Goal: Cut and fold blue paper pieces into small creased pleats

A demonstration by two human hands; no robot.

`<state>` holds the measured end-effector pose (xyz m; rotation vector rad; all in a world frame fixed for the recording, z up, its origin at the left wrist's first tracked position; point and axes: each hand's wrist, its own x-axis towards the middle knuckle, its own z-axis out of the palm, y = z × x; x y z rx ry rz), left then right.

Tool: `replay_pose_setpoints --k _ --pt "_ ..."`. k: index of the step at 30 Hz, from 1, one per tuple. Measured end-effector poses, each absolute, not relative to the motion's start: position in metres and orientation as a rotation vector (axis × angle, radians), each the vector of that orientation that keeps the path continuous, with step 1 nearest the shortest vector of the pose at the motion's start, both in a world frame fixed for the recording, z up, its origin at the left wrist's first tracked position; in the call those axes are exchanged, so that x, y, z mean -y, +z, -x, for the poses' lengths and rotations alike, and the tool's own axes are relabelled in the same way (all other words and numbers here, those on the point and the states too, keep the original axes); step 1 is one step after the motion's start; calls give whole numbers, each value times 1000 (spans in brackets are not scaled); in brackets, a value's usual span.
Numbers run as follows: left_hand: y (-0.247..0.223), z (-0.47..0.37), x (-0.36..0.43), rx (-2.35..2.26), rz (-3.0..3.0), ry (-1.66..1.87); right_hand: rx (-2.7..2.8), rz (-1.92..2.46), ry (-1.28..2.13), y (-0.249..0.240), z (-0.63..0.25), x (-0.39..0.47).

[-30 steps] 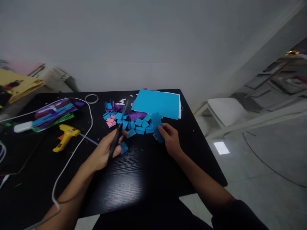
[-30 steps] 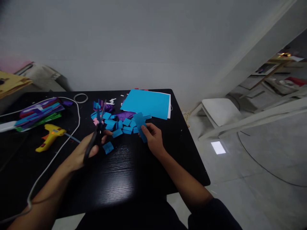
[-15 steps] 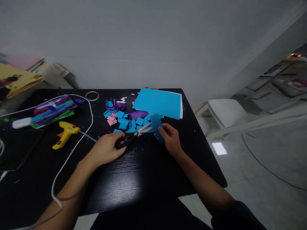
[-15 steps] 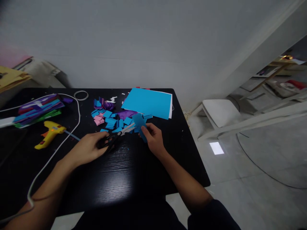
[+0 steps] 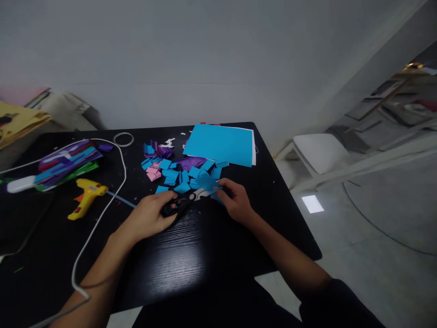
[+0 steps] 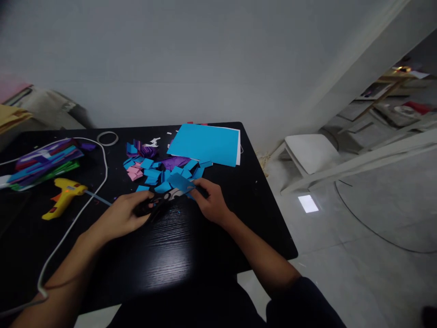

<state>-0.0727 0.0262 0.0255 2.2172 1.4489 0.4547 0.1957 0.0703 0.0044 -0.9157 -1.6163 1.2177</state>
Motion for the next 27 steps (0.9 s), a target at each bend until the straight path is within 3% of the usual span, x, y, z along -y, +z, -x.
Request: replay_pose_setpoints --k 27 --pt "29 69 -26 -1428 -2213 415 1532 837 1305 3 -196 -70"
